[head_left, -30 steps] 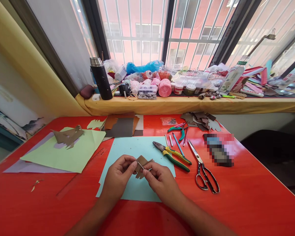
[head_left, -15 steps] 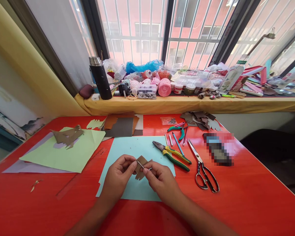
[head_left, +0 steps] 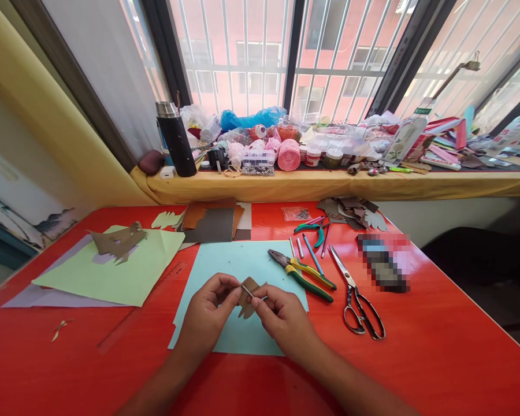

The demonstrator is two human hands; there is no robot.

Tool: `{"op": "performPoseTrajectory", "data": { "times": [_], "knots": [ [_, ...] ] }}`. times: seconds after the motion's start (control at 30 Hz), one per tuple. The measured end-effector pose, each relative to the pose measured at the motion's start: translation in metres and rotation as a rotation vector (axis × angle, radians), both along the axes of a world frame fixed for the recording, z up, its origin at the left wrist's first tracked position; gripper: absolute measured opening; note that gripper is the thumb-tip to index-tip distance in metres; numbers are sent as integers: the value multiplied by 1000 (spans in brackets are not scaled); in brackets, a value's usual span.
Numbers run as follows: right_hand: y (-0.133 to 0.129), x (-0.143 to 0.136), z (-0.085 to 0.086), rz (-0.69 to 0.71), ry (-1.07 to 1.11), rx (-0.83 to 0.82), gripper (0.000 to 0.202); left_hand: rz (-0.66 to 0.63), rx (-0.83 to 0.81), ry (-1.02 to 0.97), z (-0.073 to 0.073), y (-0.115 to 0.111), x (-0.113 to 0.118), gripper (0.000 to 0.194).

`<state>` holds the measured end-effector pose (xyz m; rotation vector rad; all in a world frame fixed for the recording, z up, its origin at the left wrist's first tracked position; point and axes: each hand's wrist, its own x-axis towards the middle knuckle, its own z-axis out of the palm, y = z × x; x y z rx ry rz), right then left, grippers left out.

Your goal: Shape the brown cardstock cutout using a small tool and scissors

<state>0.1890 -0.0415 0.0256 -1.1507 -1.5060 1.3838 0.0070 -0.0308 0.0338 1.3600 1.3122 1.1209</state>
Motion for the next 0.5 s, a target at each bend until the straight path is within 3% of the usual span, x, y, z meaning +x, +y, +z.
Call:
{"op": "performPoseTrajectory", "data": {
  "times": [0.33, 0.5],
  "knots": [
    [1, 0, -5, -34, -35, 42, 31, -81, -109, -84, 6, 1, -4, 37],
    [0, 2, -4, -17, -123, 71, 27, -111, -145, -136, 2, 5, -8, 43]
  ]
}}
